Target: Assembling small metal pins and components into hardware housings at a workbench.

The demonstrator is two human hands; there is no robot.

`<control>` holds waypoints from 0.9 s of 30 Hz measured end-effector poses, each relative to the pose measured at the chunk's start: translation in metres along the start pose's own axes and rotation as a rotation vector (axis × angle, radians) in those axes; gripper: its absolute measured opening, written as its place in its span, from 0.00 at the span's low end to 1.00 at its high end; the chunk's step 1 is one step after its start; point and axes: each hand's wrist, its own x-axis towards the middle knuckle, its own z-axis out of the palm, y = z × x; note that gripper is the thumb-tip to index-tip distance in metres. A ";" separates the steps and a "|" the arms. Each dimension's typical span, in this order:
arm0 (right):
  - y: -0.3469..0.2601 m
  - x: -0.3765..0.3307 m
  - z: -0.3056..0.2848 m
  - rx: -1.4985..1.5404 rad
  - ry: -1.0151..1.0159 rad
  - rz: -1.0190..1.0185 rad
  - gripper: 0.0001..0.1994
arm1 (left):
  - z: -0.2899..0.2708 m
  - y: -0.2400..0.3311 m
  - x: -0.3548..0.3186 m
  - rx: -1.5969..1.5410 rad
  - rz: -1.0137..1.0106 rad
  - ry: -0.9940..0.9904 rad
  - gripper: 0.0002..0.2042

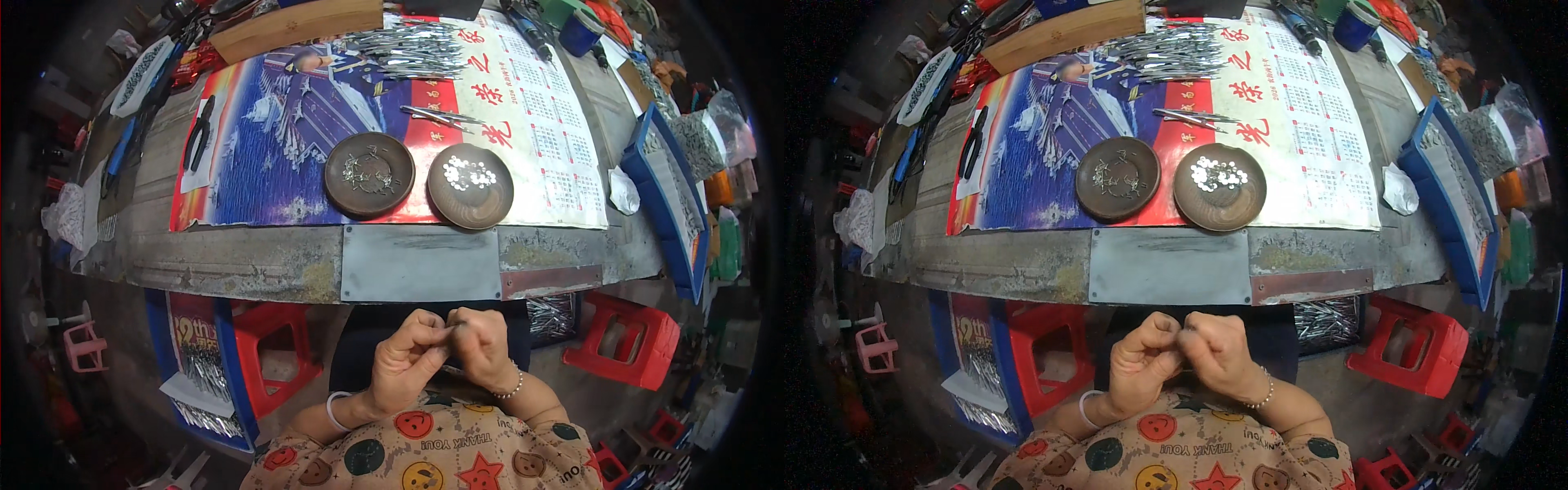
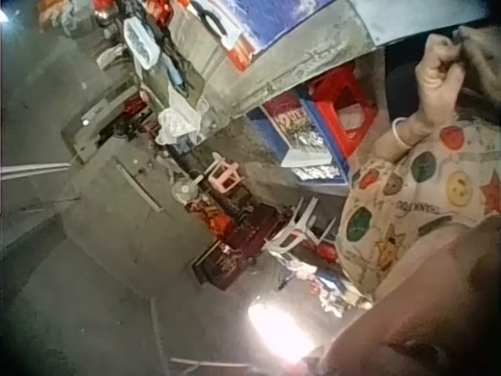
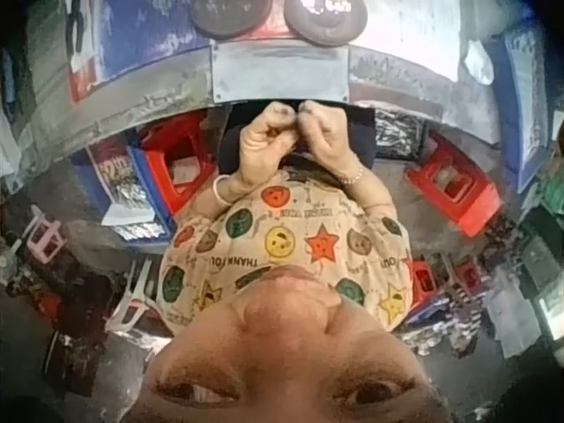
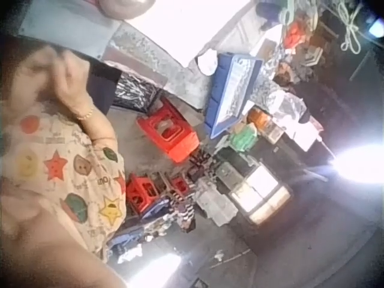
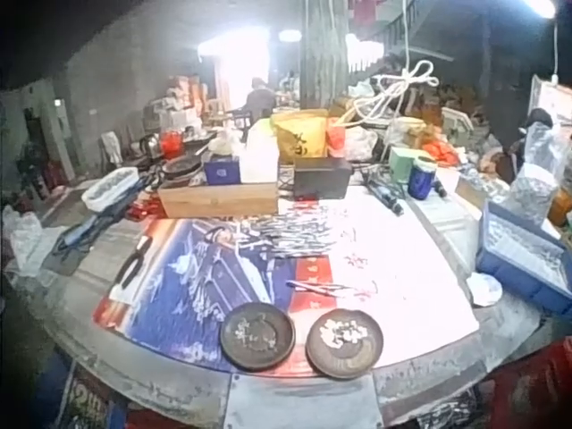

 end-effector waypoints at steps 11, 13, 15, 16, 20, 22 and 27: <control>-0.001 0.013 -0.001 -0.053 0.722 0.039 0.32 | -0.001 0.009 -0.016 -0.143 -0.061 0.028 0.12; -0.017 -0.005 0.013 -0.067 0.423 -0.290 0.34 | -0.003 0.005 -0.017 -0.143 -0.067 0.027 0.12; -0.022 0.003 0.017 -0.181 0.234 -0.394 0.35 | -0.001 0.005 -0.014 -0.072 0.050 0.046 0.11; -0.022 0.002 0.018 -0.017 0.313 -0.047 0.33 | 0.001 0.009 -0.020 -0.178 0.028 0.100 0.11; -0.008 -0.006 0.016 -0.033 0.339 -0.164 0.19 | -0.006 0.010 -0.015 -0.226 0.053 0.099 0.12; -0.019 0.001 0.025 -0.139 0.135 -0.178 0.12 | -0.010 -0.001 -0.016 -0.116 0.103 0.098 0.11; -0.006 0.011 0.021 0.256 0.032 0.093 0.16 | -0.007 0.000 -0.020 -0.395 -0.109 0.149 0.11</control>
